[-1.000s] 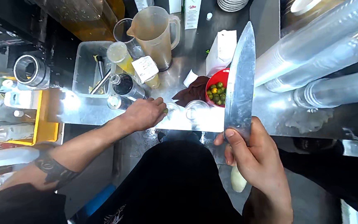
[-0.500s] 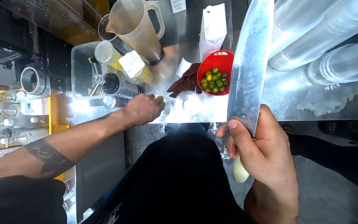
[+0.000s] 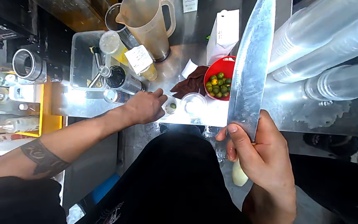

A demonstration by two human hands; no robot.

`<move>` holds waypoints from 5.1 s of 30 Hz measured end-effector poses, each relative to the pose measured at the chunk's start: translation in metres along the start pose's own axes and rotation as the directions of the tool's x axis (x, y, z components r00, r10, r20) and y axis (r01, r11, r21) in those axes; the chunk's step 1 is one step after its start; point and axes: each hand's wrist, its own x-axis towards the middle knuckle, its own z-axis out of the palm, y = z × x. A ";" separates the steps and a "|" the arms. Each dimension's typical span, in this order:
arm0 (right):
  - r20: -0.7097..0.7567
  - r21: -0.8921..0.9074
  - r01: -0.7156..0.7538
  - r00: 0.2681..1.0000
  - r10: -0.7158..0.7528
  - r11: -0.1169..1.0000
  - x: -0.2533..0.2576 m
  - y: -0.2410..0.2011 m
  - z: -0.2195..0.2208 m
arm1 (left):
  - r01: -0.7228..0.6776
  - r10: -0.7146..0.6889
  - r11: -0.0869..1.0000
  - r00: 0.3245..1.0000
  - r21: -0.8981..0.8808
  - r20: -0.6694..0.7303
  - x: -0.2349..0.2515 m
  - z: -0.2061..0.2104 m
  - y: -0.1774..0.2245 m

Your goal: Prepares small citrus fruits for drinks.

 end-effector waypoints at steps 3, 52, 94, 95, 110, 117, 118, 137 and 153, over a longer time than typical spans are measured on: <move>0.023 -0.005 0.005 1.000 -0.005 1.000 0.003 -0.002 0.007 | 0.022 -0.046 0.847 0.998 -0.531 -0.032 -0.016 -0.007 -0.017; 0.298 -0.469 0.088 0.952 0.064 0.879 0.025 -0.040 0.084 | -0.430 -0.259 -0.742 0.891 -0.514 -0.372 -0.040 0.043 0.034; 0.100 -0.283 0.010 0.995 0.019 0.959 0.018 -0.025 0.028 | -0.267 -0.286 0.362 0.880 -0.893 -0.379 -0.046 0.024 -0.016; 0.070 -0.258 0.004 0.997 0.014 0.966 0.016 -0.022 0.022 | -0.193 -0.253 0.556 0.887 -0.808 -0.386 -0.041 0.028 -0.017; -0.087 -0.083 -0.026 0.996 0.018 0.996 -0.011 0.023 -0.018 | -0.027 0.039 0.994 0.993 0.108 -0.109 0.019 0.033 0.013; -0.068 -0.090 0.006 0.998 -0.012 0.996 -0.010 0.021 -0.022 | 0.005 0.008 0.995 0.992 0.103 -0.128 0.020 0.040 0.021; -0.062 -0.092 0.009 0.998 -0.015 0.996 -0.009 0.020 -0.021 | 0.008 0.006 0.995 0.992 0.103 -0.128 0.020 0.041 0.021; -0.008 -0.123 0.018 1.000 -0.020 0.992 -0.005 0.010 0.004 | 0.121 -0.120 0.992 0.993 0.043 -0.018 0.018 0.019 0.010; 0.042 -0.130 -0.007 0.999 0.013 0.992 -0.002 0.009 0.012 | 0.387 -0.183 -0.061 0.902 -0.920 0.392 -0.019 -0.005 -0.014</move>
